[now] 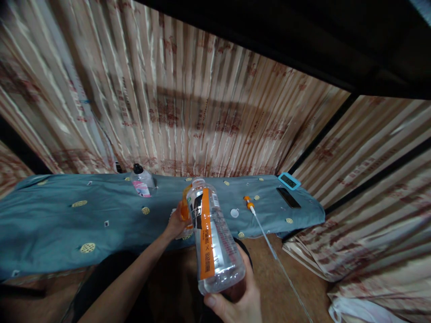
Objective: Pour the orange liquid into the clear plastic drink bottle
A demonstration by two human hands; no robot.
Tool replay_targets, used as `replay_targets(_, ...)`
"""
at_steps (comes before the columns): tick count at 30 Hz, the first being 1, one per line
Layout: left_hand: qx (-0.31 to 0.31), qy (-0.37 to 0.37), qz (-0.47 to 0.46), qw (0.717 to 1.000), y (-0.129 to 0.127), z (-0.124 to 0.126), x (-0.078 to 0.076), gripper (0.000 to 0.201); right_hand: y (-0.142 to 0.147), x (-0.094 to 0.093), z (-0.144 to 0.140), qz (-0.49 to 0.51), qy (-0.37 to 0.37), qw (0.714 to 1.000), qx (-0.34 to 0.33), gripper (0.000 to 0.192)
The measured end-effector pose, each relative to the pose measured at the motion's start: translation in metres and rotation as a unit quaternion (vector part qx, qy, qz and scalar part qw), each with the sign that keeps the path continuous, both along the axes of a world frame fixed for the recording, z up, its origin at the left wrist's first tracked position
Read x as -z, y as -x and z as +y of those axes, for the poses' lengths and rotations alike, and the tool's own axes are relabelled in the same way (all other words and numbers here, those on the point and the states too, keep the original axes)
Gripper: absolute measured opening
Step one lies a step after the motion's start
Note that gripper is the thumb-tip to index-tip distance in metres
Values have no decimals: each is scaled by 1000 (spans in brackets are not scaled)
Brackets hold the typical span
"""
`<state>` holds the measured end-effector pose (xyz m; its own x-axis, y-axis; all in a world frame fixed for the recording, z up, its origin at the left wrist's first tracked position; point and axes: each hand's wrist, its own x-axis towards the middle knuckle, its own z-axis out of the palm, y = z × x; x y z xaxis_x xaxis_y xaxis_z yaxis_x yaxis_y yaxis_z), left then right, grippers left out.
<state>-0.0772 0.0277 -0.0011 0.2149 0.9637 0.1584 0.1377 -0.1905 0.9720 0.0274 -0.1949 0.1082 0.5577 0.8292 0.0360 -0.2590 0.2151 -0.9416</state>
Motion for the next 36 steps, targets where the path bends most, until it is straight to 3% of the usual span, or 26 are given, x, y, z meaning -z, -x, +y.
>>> replay_targets(11,0,9,-5,1000,-1,1,1,57,3,-1,0,12,3,1000,10,70)
replay_targets(20,-4,24,-25,999,-2,-4,-11,52,4,-2,0,21,4,1000,13,72)
replay_targets(36,9,9,-17,1000,-1,-2,-3,47,0,3,-2,-25,28,999,11,81)
